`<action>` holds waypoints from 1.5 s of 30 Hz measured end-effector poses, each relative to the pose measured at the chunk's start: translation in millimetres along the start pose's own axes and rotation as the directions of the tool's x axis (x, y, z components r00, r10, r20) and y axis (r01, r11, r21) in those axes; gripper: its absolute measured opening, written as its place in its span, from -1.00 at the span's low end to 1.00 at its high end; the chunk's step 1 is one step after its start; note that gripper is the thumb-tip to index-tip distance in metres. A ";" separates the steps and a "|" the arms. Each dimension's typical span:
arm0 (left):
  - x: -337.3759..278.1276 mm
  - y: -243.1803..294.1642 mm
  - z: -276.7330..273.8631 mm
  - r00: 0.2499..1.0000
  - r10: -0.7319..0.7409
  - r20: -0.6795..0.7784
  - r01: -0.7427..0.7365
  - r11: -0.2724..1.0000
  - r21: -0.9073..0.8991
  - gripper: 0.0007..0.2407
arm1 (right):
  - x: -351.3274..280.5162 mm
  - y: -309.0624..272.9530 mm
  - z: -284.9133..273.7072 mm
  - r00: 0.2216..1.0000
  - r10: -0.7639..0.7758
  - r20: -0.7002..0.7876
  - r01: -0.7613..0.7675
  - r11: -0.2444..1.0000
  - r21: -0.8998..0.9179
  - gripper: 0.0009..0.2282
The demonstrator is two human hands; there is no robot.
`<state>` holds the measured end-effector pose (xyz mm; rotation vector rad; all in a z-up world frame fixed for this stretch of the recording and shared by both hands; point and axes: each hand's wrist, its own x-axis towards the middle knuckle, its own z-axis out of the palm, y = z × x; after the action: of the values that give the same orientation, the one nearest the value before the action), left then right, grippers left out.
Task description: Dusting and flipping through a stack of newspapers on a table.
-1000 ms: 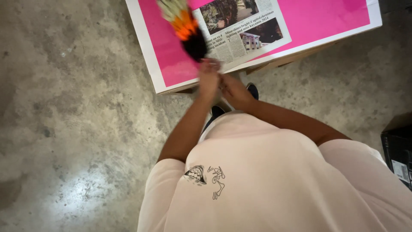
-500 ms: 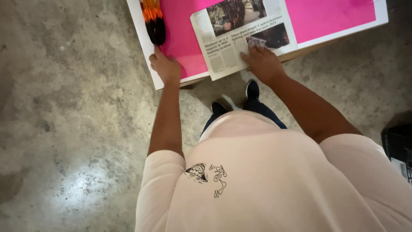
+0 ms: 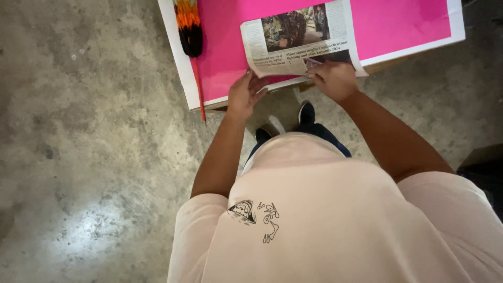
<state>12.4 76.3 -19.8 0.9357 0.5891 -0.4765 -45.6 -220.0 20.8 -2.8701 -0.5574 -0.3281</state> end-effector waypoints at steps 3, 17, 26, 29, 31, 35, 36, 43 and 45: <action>5.8 7.4 15.5 0.997 -0.053 0.054 0.055 0.998 -0.039 -0.73 | 0.6 11.6 1.2 0.995 0.102 -0.017 -0.097 0.979 0.180 -0.94; -20.6 80.7 203.8 0.998 0.022 0.062 -0.037 0.965 0.259 -0.35 | 56.7 99.6 -83.9 0.984 0.153 -0.088 -0.070 0.798 0.598 -0.86; 43.7 45.4 261.9 0.968 0.226 0.109 -0.238 0.965 0.108 -0.54 | 69.4 181.9 -114.2 0.995 0.065 -0.072 -0.001 0.752 0.659 -0.89; 45.3 36.0 278.8 0.955 0.281 0.093 -0.291 0.948 0.126 -0.67 | 72.1 198.4 -127.3 0.990 0.112 0.089 -0.141 0.650 0.747 -0.92; 56.2 24.1 280.6 0.945 0.304 0.120 -0.317 0.942 0.107 -0.66 | 71.4 216.4 -121.4 0.996 0.070 0.056 -0.089 0.662 0.744 -0.89; 67.6 17.2 288.5 0.910 0.384 0.154 -0.395 0.917 0.046 -0.61 | 77.8 233.5 -123.3 0.999 0.017 0.049 -0.049 0.636 0.770 -0.83; 68.7 18.8 289.4 0.910 0.385 0.156 -0.397 0.916 0.056 -0.61 | 78.9 234.8 -123.3 0.999 0.022 0.043 -0.047 0.631 0.774 -0.83; 91.8 32.6 293.7 0.891 0.334 0.306 -0.357 0.934 0.018 -0.79 | 92.2 232.8 -146.0 0.984 0.074 0.159 -0.174 0.514 0.840 -0.87; 93.3 40.4 298.0 0.863 0.334 0.379 -0.355 0.935 -0.016 -0.86 | 92.8 241.7 -136.6 0.963 0.143 0.227 -0.268 0.521 0.810 -0.87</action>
<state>184.2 -167.9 80.3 0.9468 0.0514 -0.3356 107.8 -439.9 138.2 -1.9575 -0.2571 0.1629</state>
